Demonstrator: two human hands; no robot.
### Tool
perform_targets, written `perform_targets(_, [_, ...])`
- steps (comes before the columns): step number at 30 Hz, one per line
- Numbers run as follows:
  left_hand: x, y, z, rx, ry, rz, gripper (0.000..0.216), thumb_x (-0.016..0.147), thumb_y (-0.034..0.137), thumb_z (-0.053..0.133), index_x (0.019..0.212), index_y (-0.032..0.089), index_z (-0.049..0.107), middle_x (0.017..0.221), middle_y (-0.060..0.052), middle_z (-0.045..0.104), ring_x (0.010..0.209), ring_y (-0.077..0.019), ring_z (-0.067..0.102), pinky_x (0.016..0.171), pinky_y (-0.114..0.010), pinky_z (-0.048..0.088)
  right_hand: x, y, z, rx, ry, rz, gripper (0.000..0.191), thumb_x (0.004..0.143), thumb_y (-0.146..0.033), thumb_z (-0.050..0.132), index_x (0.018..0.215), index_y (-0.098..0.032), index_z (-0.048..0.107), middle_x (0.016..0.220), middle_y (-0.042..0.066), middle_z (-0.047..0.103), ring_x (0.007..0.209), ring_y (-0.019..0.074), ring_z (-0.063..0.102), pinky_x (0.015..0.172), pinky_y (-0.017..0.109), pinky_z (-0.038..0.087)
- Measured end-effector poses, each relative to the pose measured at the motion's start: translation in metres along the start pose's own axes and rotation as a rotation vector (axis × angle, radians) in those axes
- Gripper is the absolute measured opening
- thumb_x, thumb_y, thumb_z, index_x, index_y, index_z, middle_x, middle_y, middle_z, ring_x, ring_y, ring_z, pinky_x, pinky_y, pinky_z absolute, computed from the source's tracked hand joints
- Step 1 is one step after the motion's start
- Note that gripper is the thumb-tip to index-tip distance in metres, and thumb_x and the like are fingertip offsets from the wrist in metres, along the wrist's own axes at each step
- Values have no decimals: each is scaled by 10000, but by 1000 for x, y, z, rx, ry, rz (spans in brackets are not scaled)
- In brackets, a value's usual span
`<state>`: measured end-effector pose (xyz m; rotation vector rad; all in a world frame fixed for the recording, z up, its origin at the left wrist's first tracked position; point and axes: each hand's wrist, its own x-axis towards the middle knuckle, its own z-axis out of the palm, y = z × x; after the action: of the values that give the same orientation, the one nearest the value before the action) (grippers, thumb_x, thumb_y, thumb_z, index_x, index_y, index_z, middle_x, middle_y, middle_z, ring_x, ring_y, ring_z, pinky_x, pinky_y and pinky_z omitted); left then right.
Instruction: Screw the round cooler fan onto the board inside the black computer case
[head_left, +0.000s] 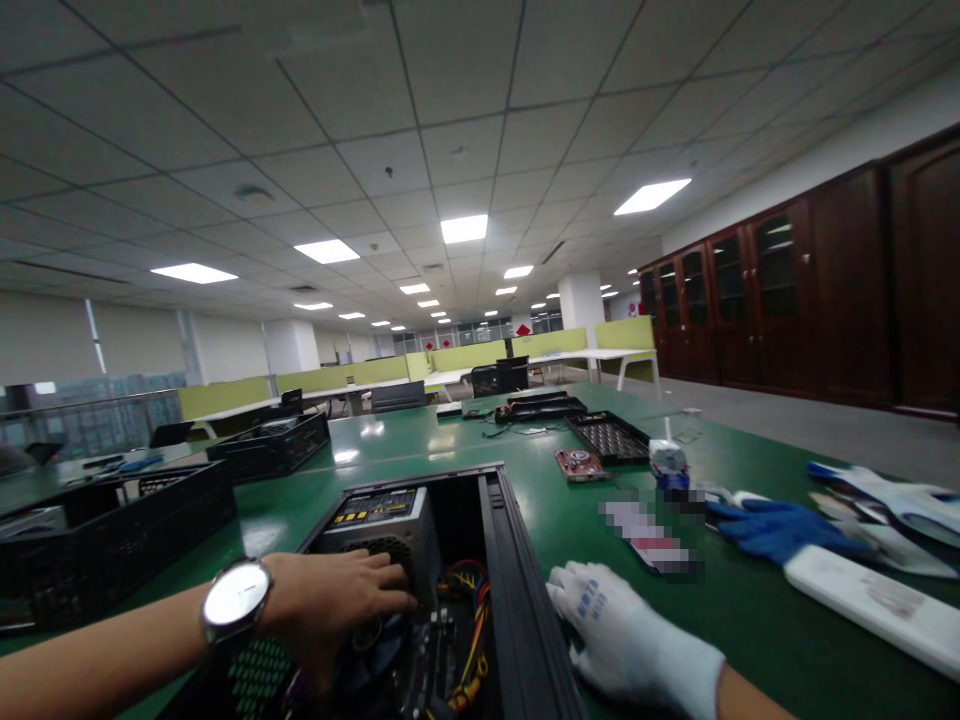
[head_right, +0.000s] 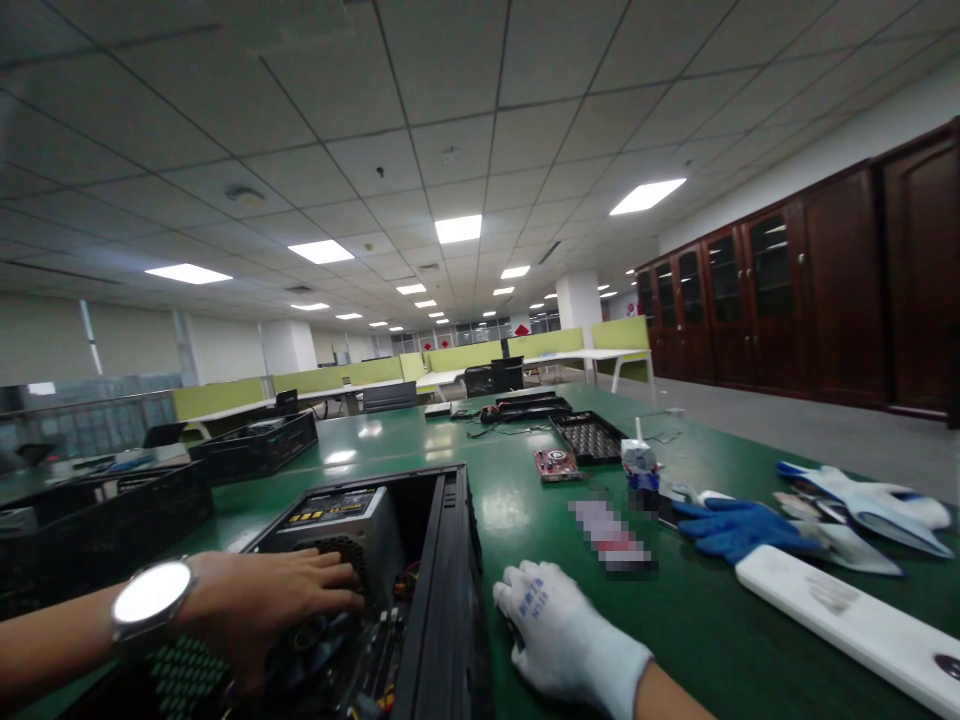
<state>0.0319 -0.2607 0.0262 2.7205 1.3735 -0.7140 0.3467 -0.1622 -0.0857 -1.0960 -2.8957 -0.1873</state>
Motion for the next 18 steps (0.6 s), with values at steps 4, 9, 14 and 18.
perform_targets(4, [-1,4,5,-1,29,-45,1065,535,221,901,1484,241,418,1439,-147,522,1276,-412,520,1083,-572,461,-1,3,4,134,29,-2,566,799,-256,610,1351,-132,627,1383,190,620,1285,405,562,1113,529,441])
perform_targets(9, [0,8,12,43,75,-33,1033,559,212,879,1480,255,413,1461,-120,508,1265,-415,521,1066,-567,484,2,11,13,250,36,29,553,726,-234,654,1271,-138,677,1331,202,639,1237,414,587,1055,518,479])
perform_targets(14, [3,11,8,65,49,-67,972,627,162,866,1485,263,421,1438,-125,538,1238,-411,556,1024,-574,522,7,18,22,362,180,-1,322,689,-195,643,998,-180,730,1040,108,726,977,299,689,898,388,542])
perform_targets(18, [-10,23,4,76,137,-176,1043,646,128,868,1522,381,362,1503,-78,506,1315,-419,508,1069,-616,466,7,27,26,450,216,-50,215,667,-181,644,876,-185,696,920,55,720,837,232,685,755,297,533])
